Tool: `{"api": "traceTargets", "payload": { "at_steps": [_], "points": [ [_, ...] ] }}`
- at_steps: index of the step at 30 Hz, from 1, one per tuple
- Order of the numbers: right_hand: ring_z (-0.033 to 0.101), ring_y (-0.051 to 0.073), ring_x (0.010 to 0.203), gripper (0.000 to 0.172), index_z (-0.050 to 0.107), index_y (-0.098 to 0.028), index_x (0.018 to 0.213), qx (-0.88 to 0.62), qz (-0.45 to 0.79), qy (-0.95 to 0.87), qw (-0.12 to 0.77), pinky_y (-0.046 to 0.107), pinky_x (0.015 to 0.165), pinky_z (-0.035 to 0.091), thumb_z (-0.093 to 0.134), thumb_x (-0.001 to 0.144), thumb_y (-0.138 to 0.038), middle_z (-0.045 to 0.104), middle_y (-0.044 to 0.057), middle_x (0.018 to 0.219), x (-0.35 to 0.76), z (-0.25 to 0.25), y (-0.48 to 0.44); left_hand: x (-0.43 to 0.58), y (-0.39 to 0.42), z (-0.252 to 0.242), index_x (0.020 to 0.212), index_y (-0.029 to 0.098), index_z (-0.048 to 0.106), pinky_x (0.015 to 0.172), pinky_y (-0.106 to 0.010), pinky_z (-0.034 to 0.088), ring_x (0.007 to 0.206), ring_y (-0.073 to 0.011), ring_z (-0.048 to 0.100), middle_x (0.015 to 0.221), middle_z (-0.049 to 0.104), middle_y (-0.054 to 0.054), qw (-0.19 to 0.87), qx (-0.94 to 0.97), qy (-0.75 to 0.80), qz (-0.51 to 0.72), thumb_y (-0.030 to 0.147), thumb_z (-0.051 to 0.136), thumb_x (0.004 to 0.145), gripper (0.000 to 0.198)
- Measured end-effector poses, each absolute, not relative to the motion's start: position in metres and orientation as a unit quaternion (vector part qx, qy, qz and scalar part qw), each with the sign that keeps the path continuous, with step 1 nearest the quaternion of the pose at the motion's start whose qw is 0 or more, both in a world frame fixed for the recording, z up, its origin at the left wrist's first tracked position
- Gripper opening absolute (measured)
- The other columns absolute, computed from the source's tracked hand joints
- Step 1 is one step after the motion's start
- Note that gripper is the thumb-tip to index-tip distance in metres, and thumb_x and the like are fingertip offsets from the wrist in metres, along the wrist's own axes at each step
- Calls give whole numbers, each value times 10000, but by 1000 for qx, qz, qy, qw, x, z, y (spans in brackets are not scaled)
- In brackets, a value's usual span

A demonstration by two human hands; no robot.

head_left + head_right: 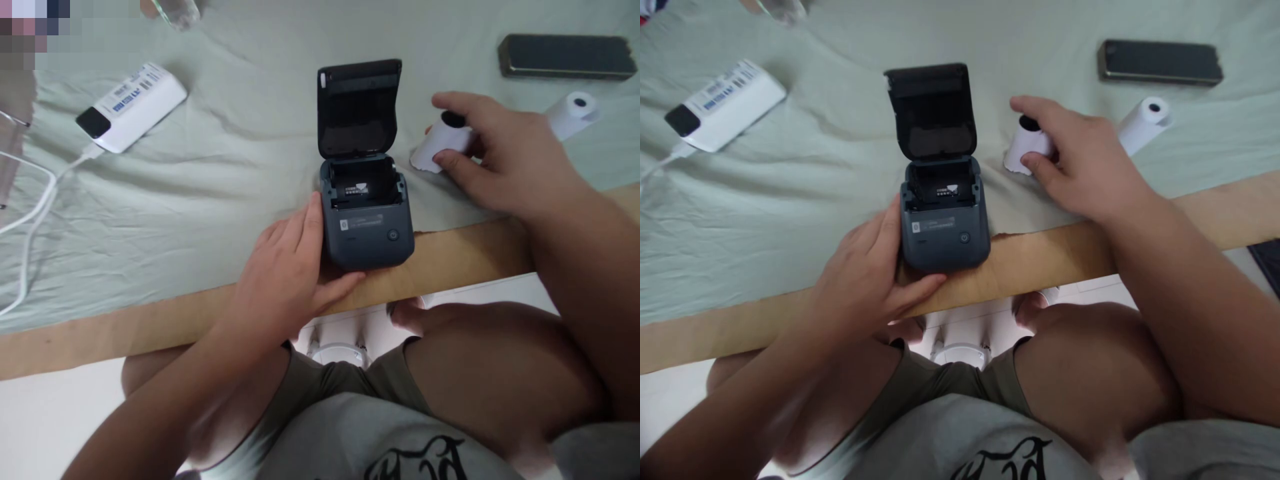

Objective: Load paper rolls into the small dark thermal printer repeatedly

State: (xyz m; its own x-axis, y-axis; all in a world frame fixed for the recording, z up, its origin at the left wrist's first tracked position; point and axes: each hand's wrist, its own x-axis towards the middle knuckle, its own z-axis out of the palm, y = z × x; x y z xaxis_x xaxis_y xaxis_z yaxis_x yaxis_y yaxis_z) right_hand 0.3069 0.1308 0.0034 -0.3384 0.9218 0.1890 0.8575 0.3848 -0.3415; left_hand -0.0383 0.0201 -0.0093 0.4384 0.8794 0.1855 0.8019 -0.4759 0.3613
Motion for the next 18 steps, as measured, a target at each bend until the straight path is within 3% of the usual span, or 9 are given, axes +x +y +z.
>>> {"api": "traceTargets", "payload": {
  "at_steps": [4, 8, 11, 16, 18],
  "points": [
    [686, 157, 865, 706, 543, -385, 1746, -535, 93, -818, 192, 448, 1027, 633, 698, 1065, -494, 806, 61, 1361, 309, 3, 134, -37, 20, -10, 1771, 69, 414, 1237, -564, 587, 1487, -442, 718, 1645, 693, -291, 112, 838, 505, 173, 661, 796, 1031, 1022],
    [686, 188, 886, 627, 750, -269, 1397, -547, 116, -802, 208, 430, 937, 624, 862, 936, -680, 790, 66, 1122, 305, 4, 137, -34, 19, -8, 1774, 66, 413, 1252, -566, 579, 1506, -447, 707, 1653, 689, -293, 111, 834, 513, 169, 643, 810, 1023, 1027],
    [665, 177, 900, 615, 734, -229, 1212, -563, 96, -789, 228, 411, 920, 604, 934, 865, -696, 765, 62, 1096, 302, 0, 138, -32, 19, -8, 1772, 71, 418, 1255, -551, 578, 1511, -438, 708, 1654, 693, -288, 106, 831, 519, 172, 624, 828, 1016, 1023],
    [648, 155, 844, 741, 614, -246, 1289, -587, 138, -765, 226, 424, 917, 605, 921, 871, -776, 719, 13, 1028, 296, -3, 140, -32, 19, -9, 1782, 83, 408, 1246, -559, 583, 1506, -438, 711, 1653, 698, -280, 114, 832, 517, 168, 626, 821, 1019, 1024],
    [698, 210, 953, 839, 614, -252, 1330, -593, 137, -766, 208, 511, 1004, 622, 925, 821, -842, 743, 62, 1160, 294, 5, 133, -32, 19, -9, 1766, 53, 421, 1229, -557, 592, 1491, -441, 721, 1641, 704, -293, 109, 834, 514, 170, 623, 816, 1024, 1015]
  ]
}}
